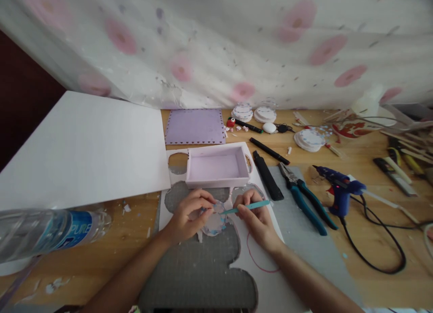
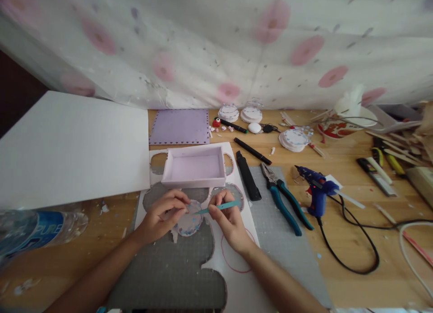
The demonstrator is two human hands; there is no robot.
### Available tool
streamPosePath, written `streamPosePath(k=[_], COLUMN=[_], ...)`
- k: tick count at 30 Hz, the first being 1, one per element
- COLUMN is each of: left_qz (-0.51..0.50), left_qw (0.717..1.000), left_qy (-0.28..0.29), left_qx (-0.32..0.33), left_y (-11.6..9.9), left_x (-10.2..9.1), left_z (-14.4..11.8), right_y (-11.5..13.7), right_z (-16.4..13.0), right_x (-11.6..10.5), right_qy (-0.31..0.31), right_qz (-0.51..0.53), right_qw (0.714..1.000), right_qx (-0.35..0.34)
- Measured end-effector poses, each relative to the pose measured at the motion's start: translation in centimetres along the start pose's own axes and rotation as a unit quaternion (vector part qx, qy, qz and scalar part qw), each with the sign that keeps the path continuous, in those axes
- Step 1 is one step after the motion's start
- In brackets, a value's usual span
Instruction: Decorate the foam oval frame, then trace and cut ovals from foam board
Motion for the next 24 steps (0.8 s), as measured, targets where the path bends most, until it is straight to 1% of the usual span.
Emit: streamPosePath(k=[13, 24], left_qz=[-0.005, 0.001], left_qw=[1.000, 1.000], left_qy=[-0.002, 0.008], left_qx=[0.009, 0.002], left_y=[-0.12, 0.25], left_x=[0.02, 0.20], left_z=[0.01, -0.07], right_y=[-0.77, -0.28], right_z=[0.10, 0.18], right_x=[-0.48, -0.79], right_qy=[-0.014, -0.014], right_qz=[0.040, 0.044], right_qw=[0.999, 0.999], right_qx=[0.019, -0.013])
Point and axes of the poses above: each hand's wrist, its own z-axis towards the middle knuckle, its own x-axis out of the palm, y = z × x, the point moved 10 cm from there along z, towards the middle knuckle, and after that the axes turned 6 degrees about z, right-handed, at the moved point
